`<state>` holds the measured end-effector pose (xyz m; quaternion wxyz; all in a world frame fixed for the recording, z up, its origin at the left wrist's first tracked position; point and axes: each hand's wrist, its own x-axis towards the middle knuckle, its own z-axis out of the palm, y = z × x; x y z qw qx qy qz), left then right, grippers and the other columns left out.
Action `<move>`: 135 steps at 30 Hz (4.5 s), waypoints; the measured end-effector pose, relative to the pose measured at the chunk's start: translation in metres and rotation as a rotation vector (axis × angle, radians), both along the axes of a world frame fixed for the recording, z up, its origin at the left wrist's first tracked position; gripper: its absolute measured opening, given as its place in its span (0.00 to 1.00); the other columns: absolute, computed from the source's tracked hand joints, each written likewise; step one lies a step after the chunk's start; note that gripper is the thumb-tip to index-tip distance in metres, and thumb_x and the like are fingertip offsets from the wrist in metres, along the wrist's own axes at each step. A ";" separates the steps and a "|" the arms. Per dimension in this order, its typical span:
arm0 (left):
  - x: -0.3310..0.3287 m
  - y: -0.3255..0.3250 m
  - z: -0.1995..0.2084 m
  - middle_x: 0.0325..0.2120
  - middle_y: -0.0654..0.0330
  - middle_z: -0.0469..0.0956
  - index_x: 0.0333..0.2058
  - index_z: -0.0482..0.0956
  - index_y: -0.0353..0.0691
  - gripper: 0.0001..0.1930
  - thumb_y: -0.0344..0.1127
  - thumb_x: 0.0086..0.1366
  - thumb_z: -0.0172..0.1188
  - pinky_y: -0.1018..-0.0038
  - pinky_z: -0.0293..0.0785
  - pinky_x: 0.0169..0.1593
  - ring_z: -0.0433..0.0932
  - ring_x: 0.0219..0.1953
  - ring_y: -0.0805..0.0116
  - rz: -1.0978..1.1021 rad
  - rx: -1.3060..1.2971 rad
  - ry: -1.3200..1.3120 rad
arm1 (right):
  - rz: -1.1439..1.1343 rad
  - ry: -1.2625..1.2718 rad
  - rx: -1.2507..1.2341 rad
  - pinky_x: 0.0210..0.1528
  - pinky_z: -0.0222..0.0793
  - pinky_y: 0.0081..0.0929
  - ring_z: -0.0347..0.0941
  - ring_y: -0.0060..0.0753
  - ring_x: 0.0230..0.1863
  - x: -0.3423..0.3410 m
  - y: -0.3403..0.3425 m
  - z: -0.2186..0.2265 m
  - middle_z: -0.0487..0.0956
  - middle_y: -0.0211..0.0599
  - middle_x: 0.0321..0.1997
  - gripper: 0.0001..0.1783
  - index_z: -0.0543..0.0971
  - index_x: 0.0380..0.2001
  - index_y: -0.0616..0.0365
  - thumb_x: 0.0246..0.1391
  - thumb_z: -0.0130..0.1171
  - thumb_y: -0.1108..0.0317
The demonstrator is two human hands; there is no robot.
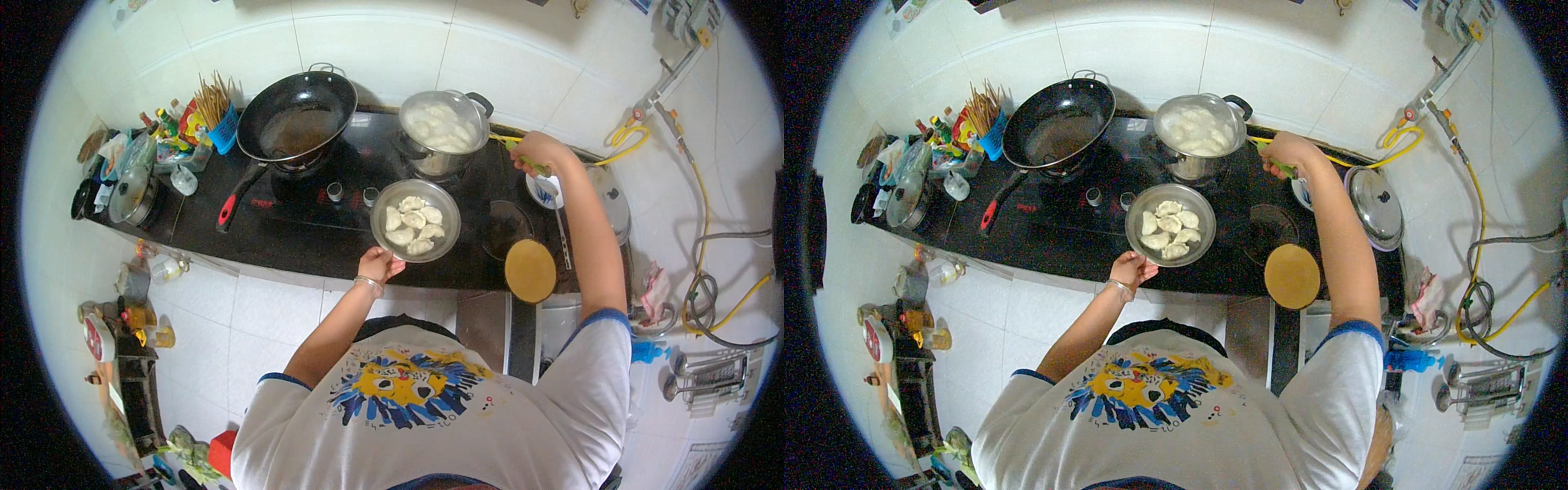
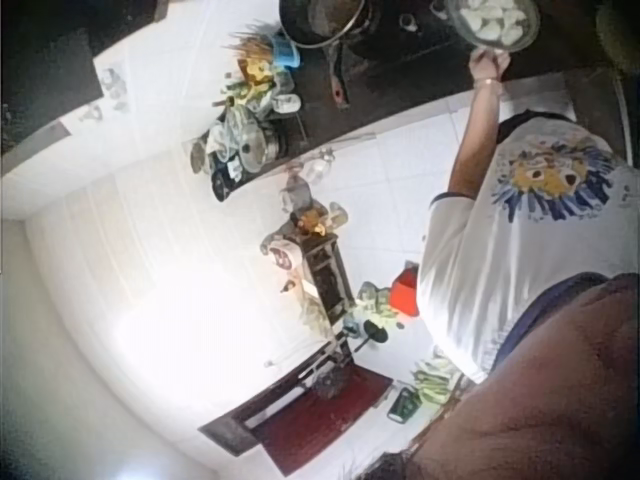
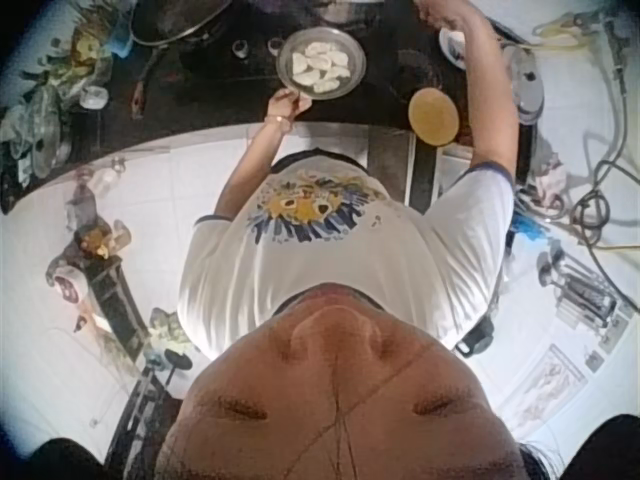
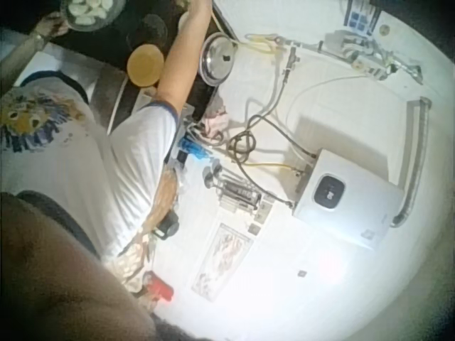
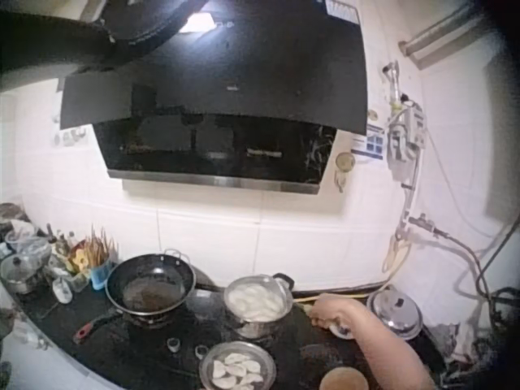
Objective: The person scoops cooked dumplings from a pot of boiling water into a metal bowl using a strainer. They then move to a wooden board to assemble more dumplings, placing a green filling onto round dough wrappers and folding them by hand.
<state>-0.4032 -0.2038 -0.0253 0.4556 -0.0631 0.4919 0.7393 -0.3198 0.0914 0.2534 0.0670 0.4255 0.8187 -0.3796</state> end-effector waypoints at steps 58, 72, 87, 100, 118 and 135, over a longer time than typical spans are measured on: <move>-0.001 -0.001 0.002 0.24 0.53 0.72 0.31 0.63 0.35 0.02 0.26 0.62 0.45 0.69 0.78 0.32 0.76 0.25 0.63 -0.017 0.049 0.012 | -0.343 0.657 -1.477 0.07 0.52 0.09 0.57 0.13 0.12 0.088 -0.014 -0.014 0.65 0.29 0.21 0.21 0.57 0.49 0.71 0.59 0.41 0.66; 0.000 0.001 0.004 0.26 0.53 0.72 0.32 0.63 0.35 0.02 0.27 0.62 0.45 0.67 0.77 0.34 0.76 0.26 0.63 -0.034 0.041 0.011 | -0.298 0.611 -1.166 0.07 0.49 0.06 0.57 0.08 0.11 0.096 -0.033 -0.010 0.64 0.21 0.18 0.21 0.63 0.47 0.70 0.55 0.48 0.64; 0.005 0.001 0.004 0.26 0.51 0.74 0.30 0.62 0.39 0.02 0.26 0.61 0.46 0.64 0.78 0.33 0.76 0.26 0.60 -0.033 0.047 -0.013 | -0.374 0.609 -0.986 0.06 0.52 0.11 0.60 0.15 0.08 0.201 -0.106 -0.017 0.67 0.29 0.17 0.19 0.66 0.44 0.73 0.55 0.45 0.67; 0.019 0.004 0.000 0.26 0.51 0.75 0.31 0.65 0.37 0.01 0.27 0.61 0.46 0.65 0.77 0.35 0.77 0.27 0.62 -0.055 0.066 -0.008 | -0.402 0.418 -0.911 0.08 0.53 0.12 0.61 0.15 0.10 0.188 -0.166 -0.071 0.68 0.29 0.17 0.11 0.71 0.38 0.63 0.56 0.46 0.67; 0.022 0.005 0.002 0.26 0.52 0.74 0.31 0.65 0.35 0.02 0.27 0.62 0.45 0.67 0.77 0.35 0.76 0.27 0.63 -0.046 0.036 -0.007 | 0.104 0.244 0.113 0.12 0.58 0.25 0.64 0.26 0.10 0.171 -0.175 -0.118 0.69 0.37 0.17 0.07 0.65 0.29 0.62 0.54 0.46 0.69; 0.012 0.005 0.006 0.25 0.50 0.74 0.30 0.63 0.36 0.02 0.26 0.61 0.46 0.67 0.78 0.32 0.77 0.26 0.60 0.041 0.014 -0.020 | 0.091 0.330 0.236 0.22 0.66 0.31 0.71 0.37 0.21 0.187 -0.153 -0.078 0.73 0.46 0.22 0.14 0.67 0.42 0.64 0.54 0.47 0.68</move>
